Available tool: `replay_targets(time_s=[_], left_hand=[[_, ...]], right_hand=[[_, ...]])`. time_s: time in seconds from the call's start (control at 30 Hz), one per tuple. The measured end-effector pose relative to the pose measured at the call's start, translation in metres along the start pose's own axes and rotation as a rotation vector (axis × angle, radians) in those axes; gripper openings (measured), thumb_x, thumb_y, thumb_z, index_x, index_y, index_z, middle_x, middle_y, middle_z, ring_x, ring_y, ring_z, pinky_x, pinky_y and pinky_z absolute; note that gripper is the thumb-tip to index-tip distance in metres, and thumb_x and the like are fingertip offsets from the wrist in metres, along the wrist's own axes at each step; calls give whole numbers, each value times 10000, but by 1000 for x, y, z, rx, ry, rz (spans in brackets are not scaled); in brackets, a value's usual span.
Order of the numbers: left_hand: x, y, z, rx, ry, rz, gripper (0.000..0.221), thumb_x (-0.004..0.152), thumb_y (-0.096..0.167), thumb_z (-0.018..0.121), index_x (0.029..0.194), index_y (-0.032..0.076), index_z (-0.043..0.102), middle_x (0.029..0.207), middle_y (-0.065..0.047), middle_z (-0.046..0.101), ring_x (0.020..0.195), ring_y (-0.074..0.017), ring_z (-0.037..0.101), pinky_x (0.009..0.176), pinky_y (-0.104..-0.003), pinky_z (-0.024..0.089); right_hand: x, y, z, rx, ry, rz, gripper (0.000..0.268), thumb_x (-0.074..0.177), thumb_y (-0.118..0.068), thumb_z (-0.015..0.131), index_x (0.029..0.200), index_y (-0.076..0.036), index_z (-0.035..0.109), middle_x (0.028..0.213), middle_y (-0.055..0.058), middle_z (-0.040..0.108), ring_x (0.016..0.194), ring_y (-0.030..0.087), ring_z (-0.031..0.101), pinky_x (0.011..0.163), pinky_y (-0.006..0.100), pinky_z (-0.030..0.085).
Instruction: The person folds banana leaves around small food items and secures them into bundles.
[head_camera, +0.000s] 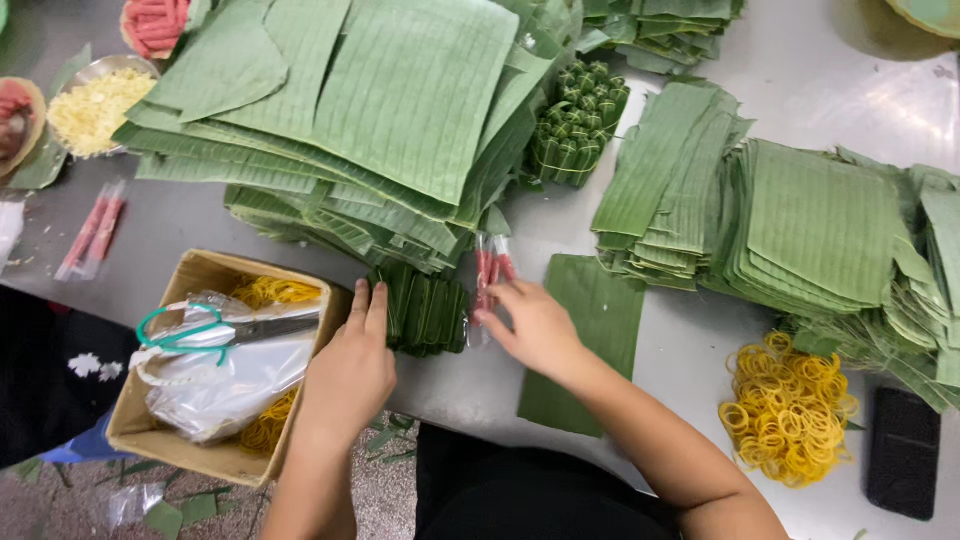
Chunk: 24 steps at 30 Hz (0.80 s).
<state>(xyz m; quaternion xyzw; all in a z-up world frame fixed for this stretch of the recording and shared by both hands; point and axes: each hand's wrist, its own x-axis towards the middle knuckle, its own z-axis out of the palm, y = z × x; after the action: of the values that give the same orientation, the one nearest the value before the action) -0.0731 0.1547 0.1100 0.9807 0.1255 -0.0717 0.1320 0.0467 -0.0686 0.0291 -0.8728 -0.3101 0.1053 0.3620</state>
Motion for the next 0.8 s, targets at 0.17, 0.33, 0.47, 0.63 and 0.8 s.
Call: replay_targets(time_s=[0.17, 0.33, 0.47, 0.63, 0.8], left_hand=[[10, 4, 9, -108, 185, 37, 671, 858, 338, 663, 1397, 18, 422, 1391, -418, 467, 1185, -511, 589, 930, -501, 517], [30, 14, 7, -318, -18, -328, 622, 940, 391, 524, 1455, 80, 366, 1250, -302, 670, 1158, -455, 660, 1005, -505, 511], [34, -3, 32, -426, -107, -102, 894, 927, 374, 591, 1581, 36, 83, 1308, -346, 574, 1241, -463, 582, 1077, -467, 452], [42, -11, 90, -715, -183, 18, 969, 951, 325, 616, 1629, 35, -11, 1544, -311, 407, 1444, -424, 392, 1179, -431, 297], [52, -10, 103, -1188, -153, -147, 955, 927, 440, 614, 1613, 9, 108, 1555, -246, 438, 1461, -345, 437, 1172, -391, 341]], right_hand=[[12, 5, 71, 778, -47, -105, 651, 985, -206, 653, 1548, -1, 400, 1566, 220, 444, 1435, 286, 488, 1149, 365, 450], [11, 33, 103, 1239, -62, 374, 804, 930, -188, 656, 1592, -14, 233, 1691, 181, 233, 1548, 249, 283, 1160, 335, 374], [15, 31, 95, 1377, -40, 459, 822, 978, -183, 692, 1621, 34, 230, 1694, 173, 257, 1544, 199, 295, 1203, 290, 289], [12, 2, 78, 1345, 90, 509, 844, 886, -196, 728, 1576, 6, 285, 1467, 179, 530, 1294, 223, 550, 1084, 351, 430], [12, 3, 68, 1331, 73, 508, 872, 873, -183, 764, 1562, 8, 267, 1477, 163, 515, 1312, 231, 550, 1096, 351, 436]])
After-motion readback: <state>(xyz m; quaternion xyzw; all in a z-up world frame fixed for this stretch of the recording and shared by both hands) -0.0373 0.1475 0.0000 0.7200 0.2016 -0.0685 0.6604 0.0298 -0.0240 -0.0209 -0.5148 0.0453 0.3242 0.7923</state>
